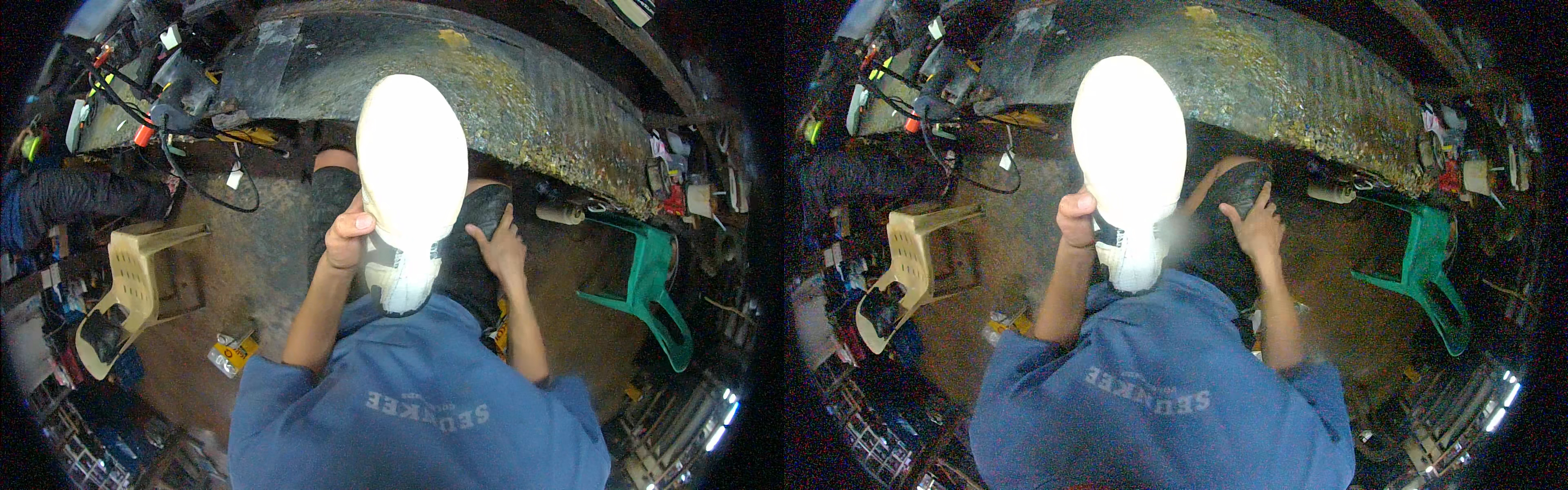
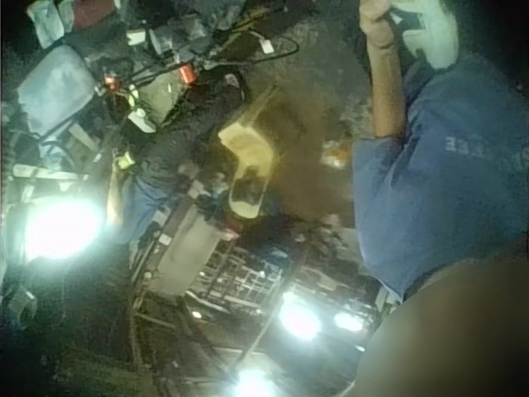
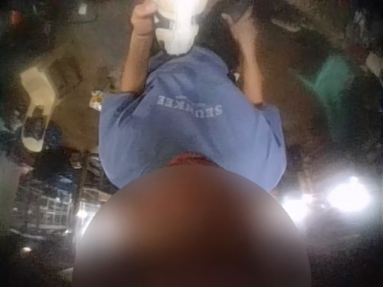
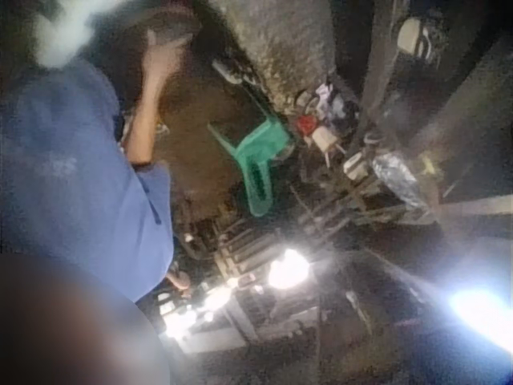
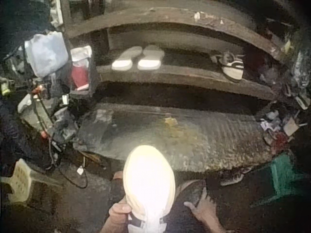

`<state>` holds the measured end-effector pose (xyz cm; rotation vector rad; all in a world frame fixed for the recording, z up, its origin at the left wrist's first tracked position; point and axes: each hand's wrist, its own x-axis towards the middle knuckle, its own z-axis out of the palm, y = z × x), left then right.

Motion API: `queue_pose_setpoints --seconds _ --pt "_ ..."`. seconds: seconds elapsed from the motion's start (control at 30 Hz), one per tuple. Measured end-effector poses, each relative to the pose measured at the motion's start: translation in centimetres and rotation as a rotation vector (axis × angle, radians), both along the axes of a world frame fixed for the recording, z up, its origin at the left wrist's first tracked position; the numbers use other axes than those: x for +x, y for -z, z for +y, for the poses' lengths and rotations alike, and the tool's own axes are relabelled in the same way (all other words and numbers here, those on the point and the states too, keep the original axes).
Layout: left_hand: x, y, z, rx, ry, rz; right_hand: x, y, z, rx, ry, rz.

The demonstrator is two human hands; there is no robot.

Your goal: The person inspects a white sneaker, removes the sole, and uses a metal tool to scrape the interior. They then reattach the sole and inspect the shoe again. Finally, they place the shoe on a shelf and pick up a different shoe to inspect its sole.

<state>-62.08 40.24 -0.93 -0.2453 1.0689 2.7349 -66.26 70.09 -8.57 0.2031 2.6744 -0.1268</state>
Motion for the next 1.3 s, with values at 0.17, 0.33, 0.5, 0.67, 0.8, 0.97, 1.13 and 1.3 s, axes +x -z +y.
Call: queue_pose_setpoints --seconds 0.17,0.33,0.5,0.67,0.8,0.97,1.13,1.3 --pt "-0.3 0.5 0.2 0.068 0.049 0.104 0.4 0.7 0.8 -0.033 -0.031 0.121" --pt "-0.6 -0.3 0.5 -0.056 0.023 0.117 -0.7 -2.5 0.1 -0.049 -0.105 0.125" --pt "-1.4 -1.7 1.0 -0.388 -0.067 0.127 -1.2 -6.7 -1.4 -0.930 -0.037 0.154" --pt "-1.8 -3.6 3.3 -0.882 -0.168 0.192 -0.7 -7.0 -7.3 -1.559 -0.351 0.075" --pt "-1.9 -5.1 3.9 -0.774 -0.293 0.387 0.0 -6.9 -8.1 -1.581 -0.191 0.214" --pt "-2.5 -3.5 2.2 -0.717 -0.540 0.178 -2.8 -9.8 -7.0 -2.277 0.192 -0.262" --pt "-3.1 3.3 1.8 -0.763 -0.472 0.134 -11.4 -15.9 -9.6 -2.564 0.009 -0.147" --pt "-1.4 10.0 3.4 -0.922 -0.208 -0.131 -23.8 -22.6 -12.2 -2.640 0.244 -0.162"
